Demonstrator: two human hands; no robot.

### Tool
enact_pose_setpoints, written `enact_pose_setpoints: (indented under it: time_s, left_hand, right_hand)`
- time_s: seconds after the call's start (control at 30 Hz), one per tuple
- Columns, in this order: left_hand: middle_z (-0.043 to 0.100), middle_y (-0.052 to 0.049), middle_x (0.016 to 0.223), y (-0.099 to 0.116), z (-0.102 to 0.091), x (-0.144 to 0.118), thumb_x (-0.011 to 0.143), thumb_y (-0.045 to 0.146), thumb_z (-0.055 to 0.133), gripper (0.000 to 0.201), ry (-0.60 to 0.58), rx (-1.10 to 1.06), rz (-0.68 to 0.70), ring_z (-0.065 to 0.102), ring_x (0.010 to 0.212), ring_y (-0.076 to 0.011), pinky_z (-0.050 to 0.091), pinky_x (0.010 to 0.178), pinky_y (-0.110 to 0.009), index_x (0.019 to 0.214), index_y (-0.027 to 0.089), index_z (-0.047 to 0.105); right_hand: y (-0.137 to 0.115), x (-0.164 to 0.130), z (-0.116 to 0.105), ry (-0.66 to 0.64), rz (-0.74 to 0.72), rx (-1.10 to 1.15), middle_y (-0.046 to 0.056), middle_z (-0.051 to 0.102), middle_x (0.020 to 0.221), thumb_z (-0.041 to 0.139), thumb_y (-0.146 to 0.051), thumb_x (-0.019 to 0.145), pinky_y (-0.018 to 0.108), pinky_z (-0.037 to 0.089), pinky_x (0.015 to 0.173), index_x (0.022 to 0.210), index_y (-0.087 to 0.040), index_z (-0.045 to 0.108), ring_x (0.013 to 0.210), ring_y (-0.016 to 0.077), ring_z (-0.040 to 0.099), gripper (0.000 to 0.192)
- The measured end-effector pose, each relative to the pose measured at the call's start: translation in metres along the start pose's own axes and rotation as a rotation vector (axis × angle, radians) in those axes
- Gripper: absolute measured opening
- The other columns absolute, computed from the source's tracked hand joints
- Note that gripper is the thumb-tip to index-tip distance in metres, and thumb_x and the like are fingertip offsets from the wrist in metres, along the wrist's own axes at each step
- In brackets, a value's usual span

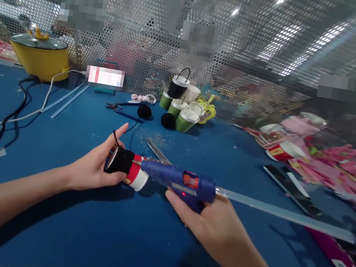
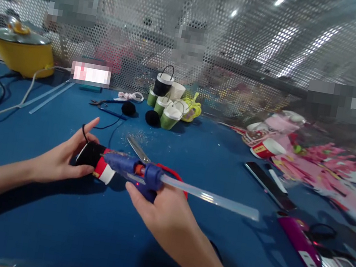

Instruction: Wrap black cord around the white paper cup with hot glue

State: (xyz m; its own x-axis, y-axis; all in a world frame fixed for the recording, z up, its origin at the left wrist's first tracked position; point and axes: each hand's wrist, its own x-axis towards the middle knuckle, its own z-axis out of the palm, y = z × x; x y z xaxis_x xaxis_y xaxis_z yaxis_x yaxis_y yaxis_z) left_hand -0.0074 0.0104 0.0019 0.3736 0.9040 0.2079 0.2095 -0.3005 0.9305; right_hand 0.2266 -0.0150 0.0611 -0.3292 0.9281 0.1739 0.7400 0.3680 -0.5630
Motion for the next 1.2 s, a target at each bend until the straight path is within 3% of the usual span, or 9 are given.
enact_pose_setpoints:
  time_s: [0.17, 0.37, 0.5, 0.73, 1.07, 1.2]
  left_hand:
    - [0.041, -0.004, 0.102, 0.002, -0.001, 0.002, 0.072, 0.02, 0.059, 0.089, 0.016, -0.007, -0.025, 0.052, 0.085, -0.017, 0.048, 0.071, -0.029, 0.138, 0.028, -0.001]
    - [0.043, -0.004, 0.101, 0.004, -0.001, 0.002, 0.071, 0.023, 0.06, 0.089, 0.036, 0.061, -0.007, 0.053, 0.083, -0.0166, 0.048, 0.074, -0.031, 0.138, 0.027, 0.002]
    - [0.044, -0.004, 0.102, 0.004, -0.001, 0.002, 0.071, 0.022, 0.06, 0.089, 0.037, 0.093, 0.007, 0.054, 0.083, -0.0164, 0.048, 0.075, -0.032, 0.138, 0.026, 0.001]
    - [0.043, -0.004, 0.103, 0.004, 0.0, 0.002, 0.071, 0.021, 0.06, 0.09, 0.034, 0.072, 0.002, 0.053, 0.086, -0.0174, 0.048, 0.076, -0.032, 0.138, 0.028, 0.0]
    - [0.043, -0.006, 0.106, 0.0, 0.0, 0.001, 0.07, 0.016, 0.059, 0.091, 0.021, 0.163, 0.113, 0.052, 0.088, -0.0182, 0.047, 0.078, -0.033, 0.139, 0.027, 0.0]
    - [0.044, -0.007, 0.107, -0.001, 0.0, 0.001, 0.069, 0.014, 0.059, 0.092, 0.023, 0.203, 0.174, 0.051, 0.092, -0.0198, 0.045, 0.083, -0.035, 0.139, 0.025, 0.0]
  right_hand:
    - [0.009, -0.004, 0.004, 0.023, -0.063, -0.163, 0.01, 0.068, 0.084, 0.053, -0.031, 0.076, 0.042, 0.052, 0.076, 0.083, -0.022, 0.068, 0.087, 0.0289, 0.063, 0.019]
    - [0.002, -0.006, 0.001, 0.068, -0.236, -0.263, 0.007, 0.065, 0.066, 0.05, -0.025, 0.078, 0.034, 0.053, 0.064, 0.072, -0.025, 0.067, 0.073, 0.0237, 0.064, 0.018]
    - [-0.005, -0.005, -0.004, 0.028, -0.229, -0.271, 0.004, 0.064, 0.061, 0.049, -0.022, 0.081, 0.026, 0.049, 0.05, 0.073, -0.025, 0.064, 0.056, 0.0176, 0.061, 0.018]
    - [0.001, -0.008, 0.0, -0.001, -0.16, -0.198, 0.001, 0.065, 0.069, 0.051, -0.023, 0.081, 0.021, 0.046, 0.046, 0.077, -0.023, 0.059, 0.057, 0.0143, 0.06, 0.009]
    - [-0.001, -0.006, 0.001, 0.005, -0.114, -0.175, 0.004, 0.067, 0.076, 0.051, -0.028, 0.079, 0.03, 0.052, 0.066, 0.08, -0.023, 0.062, 0.071, 0.02, 0.064, 0.012]
    - [-0.002, -0.003, -0.002, -0.007, -0.1, -0.17, 0.005, 0.068, 0.077, 0.048, -0.028, 0.08, 0.031, 0.052, 0.063, 0.083, -0.022, 0.063, 0.069, 0.02, 0.064, 0.016]
